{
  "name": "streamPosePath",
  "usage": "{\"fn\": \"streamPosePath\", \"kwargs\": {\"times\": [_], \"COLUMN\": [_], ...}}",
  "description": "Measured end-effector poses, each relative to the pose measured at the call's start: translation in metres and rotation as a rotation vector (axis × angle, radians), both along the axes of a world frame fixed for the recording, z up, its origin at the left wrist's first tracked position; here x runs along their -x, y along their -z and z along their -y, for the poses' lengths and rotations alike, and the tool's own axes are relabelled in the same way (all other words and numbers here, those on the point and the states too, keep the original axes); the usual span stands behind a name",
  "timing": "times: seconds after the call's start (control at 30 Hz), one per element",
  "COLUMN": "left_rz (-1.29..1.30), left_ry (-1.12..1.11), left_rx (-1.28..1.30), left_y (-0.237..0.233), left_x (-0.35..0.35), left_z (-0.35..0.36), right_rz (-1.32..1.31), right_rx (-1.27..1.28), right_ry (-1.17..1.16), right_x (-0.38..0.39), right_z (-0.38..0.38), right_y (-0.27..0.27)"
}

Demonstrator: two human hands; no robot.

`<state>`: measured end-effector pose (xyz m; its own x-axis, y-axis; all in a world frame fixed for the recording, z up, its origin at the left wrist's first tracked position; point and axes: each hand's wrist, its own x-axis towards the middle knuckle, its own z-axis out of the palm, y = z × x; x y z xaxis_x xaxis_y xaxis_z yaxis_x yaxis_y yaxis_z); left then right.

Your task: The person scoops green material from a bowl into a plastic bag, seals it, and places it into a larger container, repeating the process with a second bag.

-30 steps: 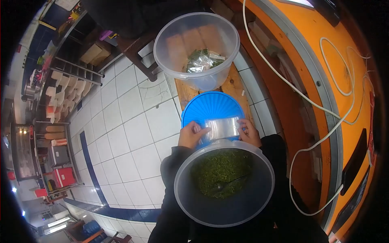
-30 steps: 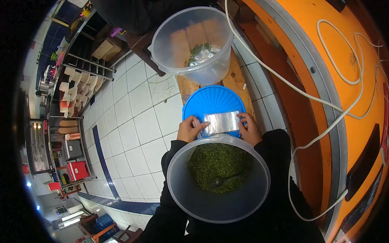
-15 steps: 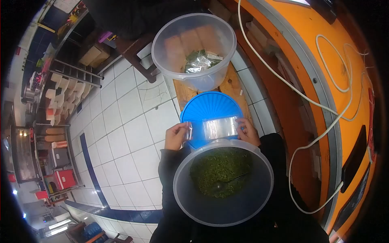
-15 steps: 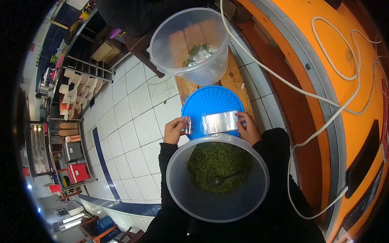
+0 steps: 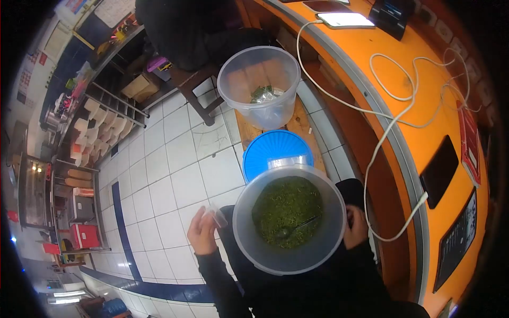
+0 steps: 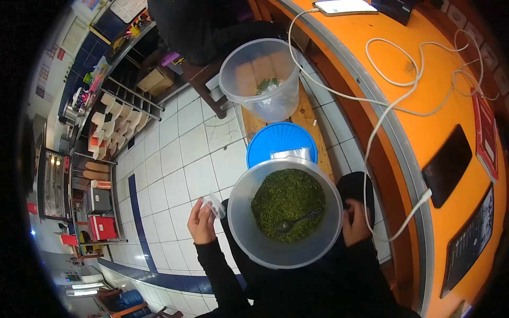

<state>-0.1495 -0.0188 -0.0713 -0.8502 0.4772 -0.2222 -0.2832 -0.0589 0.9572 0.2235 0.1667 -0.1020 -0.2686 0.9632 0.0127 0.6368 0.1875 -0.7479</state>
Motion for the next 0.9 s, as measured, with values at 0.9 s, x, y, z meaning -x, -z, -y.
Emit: {"fn": "streamPosePath", "kwargs": {"times": [0.9], "left_rz": [-0.106], "left_ry": [0.633], "left_rx": [0.015], "left_y": [-0.106], "left_x": [-0.195], "left_z": [-0.008], "right_rz": [-0.416], "right_rx": [0.186], "right_ry": [-0.542], "right_x": [0.018], "right_z": [0.079], "right_y": [-0.143]}}
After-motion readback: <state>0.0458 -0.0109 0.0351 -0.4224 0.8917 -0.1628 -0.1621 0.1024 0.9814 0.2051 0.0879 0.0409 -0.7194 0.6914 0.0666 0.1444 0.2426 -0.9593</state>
